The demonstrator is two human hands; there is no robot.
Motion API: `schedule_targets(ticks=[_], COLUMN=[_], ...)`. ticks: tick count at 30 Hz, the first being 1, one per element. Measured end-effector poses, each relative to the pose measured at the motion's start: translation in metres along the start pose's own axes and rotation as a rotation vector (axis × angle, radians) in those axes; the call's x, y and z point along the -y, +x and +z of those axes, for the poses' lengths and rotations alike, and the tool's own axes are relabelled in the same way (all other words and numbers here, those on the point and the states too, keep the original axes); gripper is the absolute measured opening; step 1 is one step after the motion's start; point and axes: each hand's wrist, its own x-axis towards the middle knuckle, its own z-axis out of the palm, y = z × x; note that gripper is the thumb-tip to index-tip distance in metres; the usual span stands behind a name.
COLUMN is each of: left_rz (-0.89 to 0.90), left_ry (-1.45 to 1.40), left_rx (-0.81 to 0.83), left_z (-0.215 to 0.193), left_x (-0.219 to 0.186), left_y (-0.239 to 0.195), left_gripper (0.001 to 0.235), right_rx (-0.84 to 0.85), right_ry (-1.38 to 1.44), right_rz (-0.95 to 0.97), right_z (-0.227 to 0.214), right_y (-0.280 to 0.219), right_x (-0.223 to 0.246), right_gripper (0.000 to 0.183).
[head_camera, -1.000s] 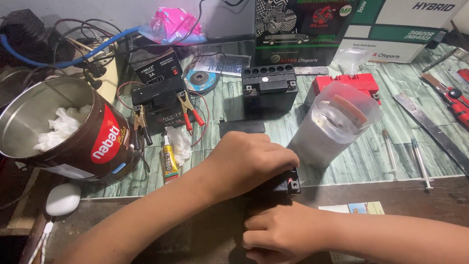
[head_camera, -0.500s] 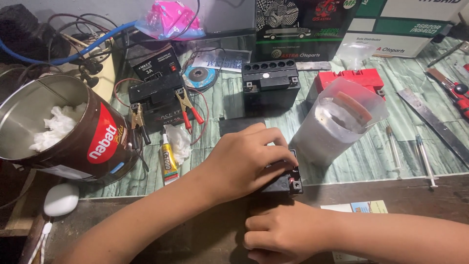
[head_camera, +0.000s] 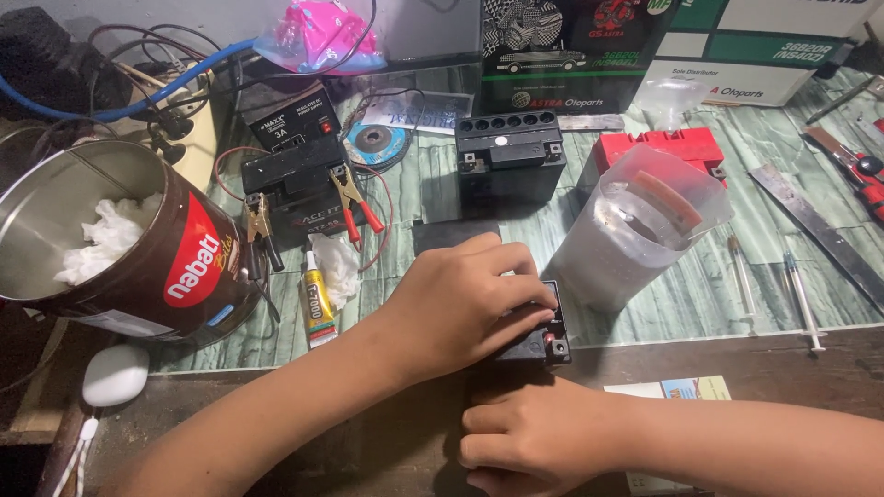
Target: Filling motorcycle battery cells with liquid using a syringe and adjusting battery terminals with a screwdriver.
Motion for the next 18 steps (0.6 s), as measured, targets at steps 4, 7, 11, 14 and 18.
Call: schedule_targets(ticks=[4,7,11,14,18], left_rz=[0.109,0.182,0.192,0.236,0.295], left_ry=[0.122,0.196,0.235,0.287,0.321], left_rx=[-0.069,-0.016,0.065,0.065,0.039], left_z=[0.002,-0.002,-0.005,-0.003,0.003], left_x=[-0.001,-0.004,-0.011,-0.014,-0.017], left_y=[0.000,-0.001,-0.001,-0.001,-0.003], left_gripper=[0.012,0.019,0.036,0.037,0.037], right_rx=[0.005,-0.011,-0.004,-0.005,0.030], right_ry=[-0.016,-0.011,-0.013,-0.050,-0.014], right_rz=[0.003,0.005,0.012,0.019,0.057], right_z=[0.001,0.001,0.002,0.005,0.009], right_y=[-0.001,0.000,-0.001,-0.003,-0.004], right_x=[0.000,0.000,-0.001,-0.002,-0.002], right_gripper=[0.026,0.027,0.026,0.025,0.019])
